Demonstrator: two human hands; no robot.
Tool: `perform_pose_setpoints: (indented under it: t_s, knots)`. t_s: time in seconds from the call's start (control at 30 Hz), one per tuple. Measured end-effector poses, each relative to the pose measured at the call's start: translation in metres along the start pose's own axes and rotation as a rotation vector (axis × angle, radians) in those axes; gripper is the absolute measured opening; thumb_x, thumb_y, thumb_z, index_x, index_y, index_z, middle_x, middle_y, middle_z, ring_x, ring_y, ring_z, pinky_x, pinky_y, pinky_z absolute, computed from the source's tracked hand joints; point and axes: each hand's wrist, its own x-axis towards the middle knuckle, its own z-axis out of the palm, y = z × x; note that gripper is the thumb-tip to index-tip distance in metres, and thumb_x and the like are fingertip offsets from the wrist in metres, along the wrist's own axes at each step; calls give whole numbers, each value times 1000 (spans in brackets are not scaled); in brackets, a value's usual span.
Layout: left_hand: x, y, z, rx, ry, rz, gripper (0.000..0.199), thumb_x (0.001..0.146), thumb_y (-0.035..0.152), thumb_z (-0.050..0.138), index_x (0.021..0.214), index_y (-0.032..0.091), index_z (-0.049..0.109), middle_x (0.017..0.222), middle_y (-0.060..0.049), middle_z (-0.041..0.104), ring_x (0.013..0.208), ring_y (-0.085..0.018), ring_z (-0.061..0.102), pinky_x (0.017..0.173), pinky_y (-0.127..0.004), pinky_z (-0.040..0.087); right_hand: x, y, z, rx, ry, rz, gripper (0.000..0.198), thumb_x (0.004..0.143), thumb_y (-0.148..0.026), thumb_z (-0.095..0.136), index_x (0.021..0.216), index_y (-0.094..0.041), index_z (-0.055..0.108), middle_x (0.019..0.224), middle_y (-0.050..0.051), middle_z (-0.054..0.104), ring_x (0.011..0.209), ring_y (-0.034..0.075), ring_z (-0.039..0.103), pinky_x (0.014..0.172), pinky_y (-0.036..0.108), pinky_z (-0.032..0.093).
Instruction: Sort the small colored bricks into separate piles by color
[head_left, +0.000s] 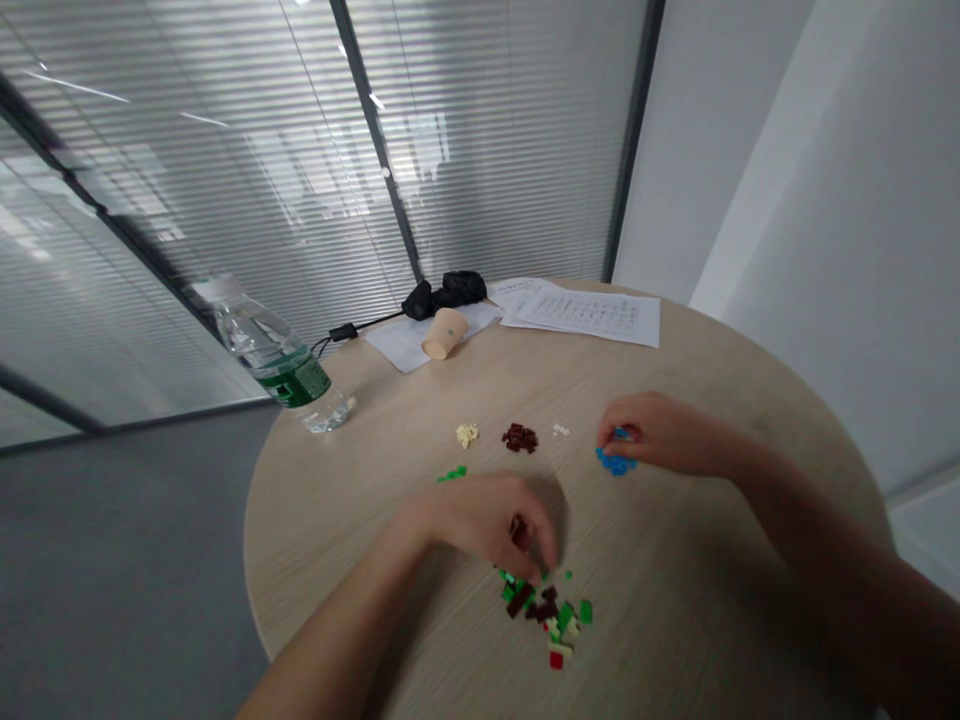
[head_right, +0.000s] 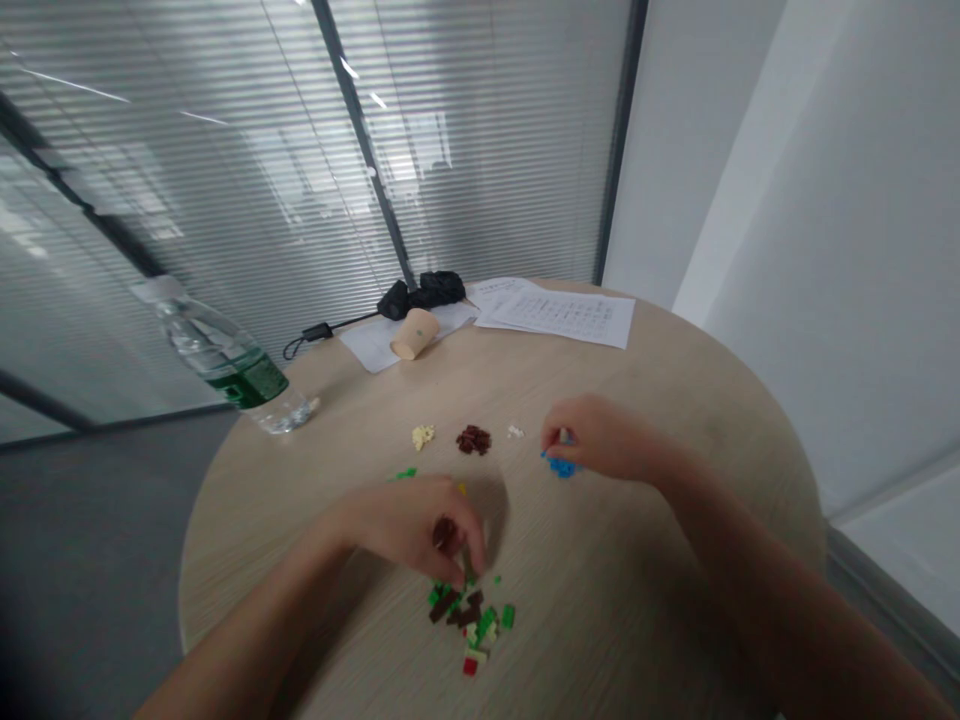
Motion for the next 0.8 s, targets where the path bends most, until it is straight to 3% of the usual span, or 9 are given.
perform_pose_setpoints:
  t_s: [0.13,0.37,0.67,0.8]
  knots:
    - [3,0,2,75,-14,-11,19,68,18,68,87,19,71,60,2,60,52,-8,52,50,-18,38,-1,20,-3,-34,-89,124,14,74,-20,56,77,-17,70,72,3,67,64,15,57,59,24,39]
    - [6,2,3,100,-34,38,12,69,16,66,80,18,71,59,2,62,51,-7,51,51,-18,37,1,20,3,-84,-110,129,16,72,-19,55,76,-17,70,73,4,68,67,16,59,62,25,41]
    - [8,3,6,158,19,3,7,70,17,65,76,17,70,57,3,59,49,-6,48,47,-17,33,5,5,5,-64,153,64,21,81,-29,51,79,-16,68,73,4,65,60,13,52,57,25,36]
    - [2,-1,-4,158,253,-19,11,75,18,57,79,17,67,59,5,54,52,-6,47,51,-16,34,7,-8,13,38,260,-25,19,81,-29,53,77,-17,67,64,1,61,56,10,48,54,22,33]
